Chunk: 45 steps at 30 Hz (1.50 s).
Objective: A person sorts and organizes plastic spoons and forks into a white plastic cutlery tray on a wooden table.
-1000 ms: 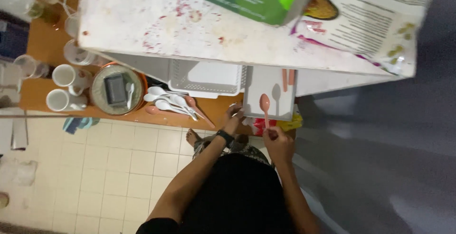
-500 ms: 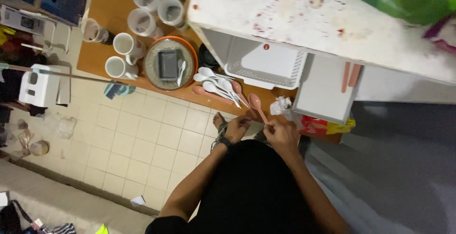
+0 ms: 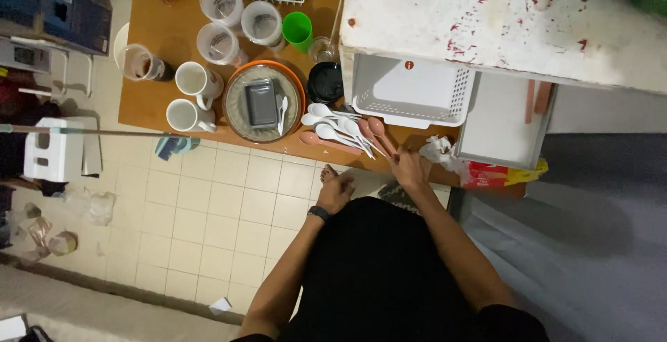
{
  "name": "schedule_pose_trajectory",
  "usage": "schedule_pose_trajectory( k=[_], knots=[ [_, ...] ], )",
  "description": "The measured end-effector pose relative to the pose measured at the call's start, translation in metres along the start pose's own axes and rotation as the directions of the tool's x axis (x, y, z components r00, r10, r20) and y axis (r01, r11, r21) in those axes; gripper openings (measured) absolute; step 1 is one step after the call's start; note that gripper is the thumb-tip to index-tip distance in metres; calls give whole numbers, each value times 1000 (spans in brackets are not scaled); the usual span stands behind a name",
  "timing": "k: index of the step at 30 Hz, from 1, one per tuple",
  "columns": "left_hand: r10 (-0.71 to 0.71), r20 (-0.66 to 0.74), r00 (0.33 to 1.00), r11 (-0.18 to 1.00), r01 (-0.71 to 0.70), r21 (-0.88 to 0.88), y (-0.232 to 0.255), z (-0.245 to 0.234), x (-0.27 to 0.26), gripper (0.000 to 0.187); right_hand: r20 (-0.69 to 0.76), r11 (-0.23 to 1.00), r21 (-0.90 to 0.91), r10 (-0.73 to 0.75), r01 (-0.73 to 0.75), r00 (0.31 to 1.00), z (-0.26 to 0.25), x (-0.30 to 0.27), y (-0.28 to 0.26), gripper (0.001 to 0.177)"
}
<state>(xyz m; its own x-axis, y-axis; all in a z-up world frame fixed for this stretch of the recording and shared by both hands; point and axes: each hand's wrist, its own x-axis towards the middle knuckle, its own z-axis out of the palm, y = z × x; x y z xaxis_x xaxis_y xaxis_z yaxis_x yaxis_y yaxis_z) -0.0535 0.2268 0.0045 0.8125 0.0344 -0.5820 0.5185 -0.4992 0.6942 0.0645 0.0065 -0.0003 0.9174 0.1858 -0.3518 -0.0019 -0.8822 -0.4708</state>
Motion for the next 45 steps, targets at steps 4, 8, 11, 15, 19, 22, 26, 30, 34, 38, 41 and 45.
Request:
schedule_pose_trajectory(
  k=[4,8,11,15,19,22,26,30,34,38,41,45],
  knots=[
    [-41,19,999,998,40,42,-42,15,14,38,-9,996,-71,47,-48,999,10,7,0,27],
    [-62,21,998,995,60,78,-56,13,18,37,10,977,-189,103,-99,995,40,17,18,29],
    [-47,17,999,994,45,95,-50,10,20,36,-59,996,-85,15,-20,998,24,1,2,18],
    [-14,81,997,999,11,34,20,-23,-1,36,-156,999,-16,-54,52,986,9,-20,0,12],
    [6,147,989,999,-13,45,106,-48,-24,38,-501,969,73,-168,235,849,-45,-49,-4,4],
    [13,190,982,998,-2,-58,89,-2,9,40,-643,981,-24,-163,194,748,-67,-58,21,11],
    [68,224,972,989,-37,-141,99,43,32,41,-719,997,-36,-72,66,691,-97,-68,59,17],
    [172,218,961,964,-118,-238,122,78,44,41,-655,998,-63,-38,-4,755,-87,-61,116,31],
    [231,203,952,967,-202,-152,161,93,44,40,-598,980,-173,-23,-102,801,-57,-47,164,25],
    [206,196,959,975,-184,-127,166,120,63,43,-611,971,-233,-101,-57,785,-66,-48,160,17],
    [149,146,978,980,-126,-157,177,132,73,49,-557,979,-203,-90,-30,826,-69,-53,162,15],
    [96,201,975,978,-55,-200,173,148,91,63,-415,981,-192,-63,-19,908,-117,-83,125,12]
  ],
)
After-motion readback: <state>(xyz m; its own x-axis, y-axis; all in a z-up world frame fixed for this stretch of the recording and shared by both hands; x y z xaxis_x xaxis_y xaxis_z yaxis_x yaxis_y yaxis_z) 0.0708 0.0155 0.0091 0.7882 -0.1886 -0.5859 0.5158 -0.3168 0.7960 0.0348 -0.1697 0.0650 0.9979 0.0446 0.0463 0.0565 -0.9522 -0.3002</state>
